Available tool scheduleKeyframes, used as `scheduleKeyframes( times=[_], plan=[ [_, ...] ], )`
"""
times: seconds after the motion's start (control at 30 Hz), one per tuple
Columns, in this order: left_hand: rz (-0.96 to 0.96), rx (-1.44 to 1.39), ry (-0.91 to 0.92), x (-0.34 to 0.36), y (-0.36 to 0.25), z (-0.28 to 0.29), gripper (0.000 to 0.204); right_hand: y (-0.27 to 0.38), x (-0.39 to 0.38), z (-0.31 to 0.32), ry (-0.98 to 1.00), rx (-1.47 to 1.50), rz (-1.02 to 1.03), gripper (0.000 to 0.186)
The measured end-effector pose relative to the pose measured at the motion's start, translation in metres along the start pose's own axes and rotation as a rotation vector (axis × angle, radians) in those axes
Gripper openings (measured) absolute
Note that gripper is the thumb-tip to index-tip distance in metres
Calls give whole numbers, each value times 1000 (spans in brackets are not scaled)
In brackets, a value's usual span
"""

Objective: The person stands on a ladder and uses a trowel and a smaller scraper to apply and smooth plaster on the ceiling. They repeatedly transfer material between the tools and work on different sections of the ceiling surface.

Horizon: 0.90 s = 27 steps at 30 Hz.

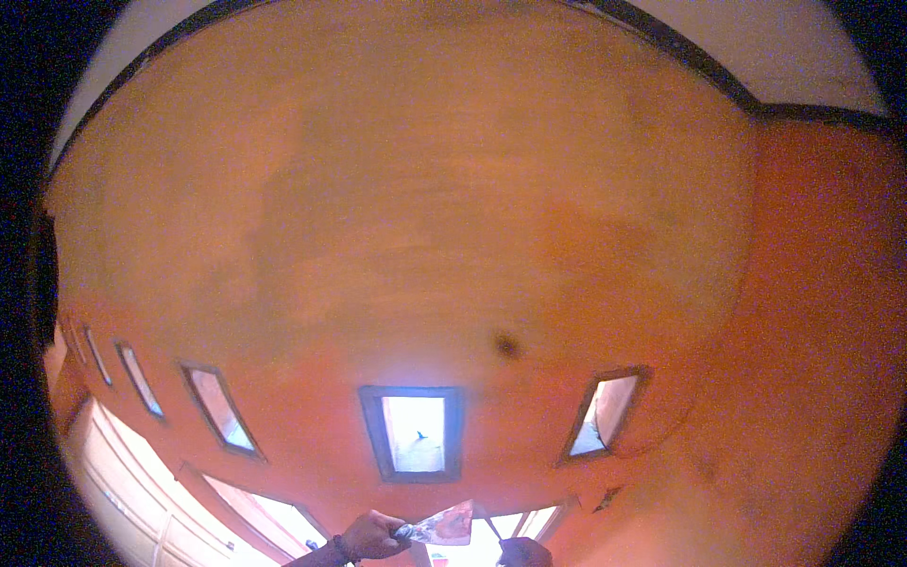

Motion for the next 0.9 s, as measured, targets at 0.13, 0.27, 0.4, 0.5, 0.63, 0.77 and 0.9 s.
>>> scheduleKeyframes(
  times=[0.13, 0.27, 0.4, 0.5, 0.63, 0.77, 0.9],
  plan=[
    [-21, 17, -76, -5, -6, 9, 27, -57, 34, 22, 134, 286, -13, 17],
    [66, 105, -81, -17, 18, 20, 26, 26, 12, -36, 60, -231, -107, 20],
    [93, 101, -117, -24, 11, 34, 25, 43, 8, -58, 161, -223, -67, 20],
    [72, 204, -199, -36, 15, 46, 23, 35, 23, -64, 138, 19, -80, 28],
    [127, 238, -251, -54, 27, 66, 22, 58, 48, -63, 207, -224, 27, 31],
    [189, 176, -355, -76, 43, 83, 23, 98, 36, -107, 243, -275, 97, 30],
    [178, 127, -523, -105, 55, 99, 24, 100, 45, -122, 284, -287, 53, 28]
  ],
)
Point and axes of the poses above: each hand's wrist, its own x-axis towards the middle knuckle, its own z-axis out of the back of the hand, y = z × x, the point moved 10 cm from there along x, towards the middle knuckle
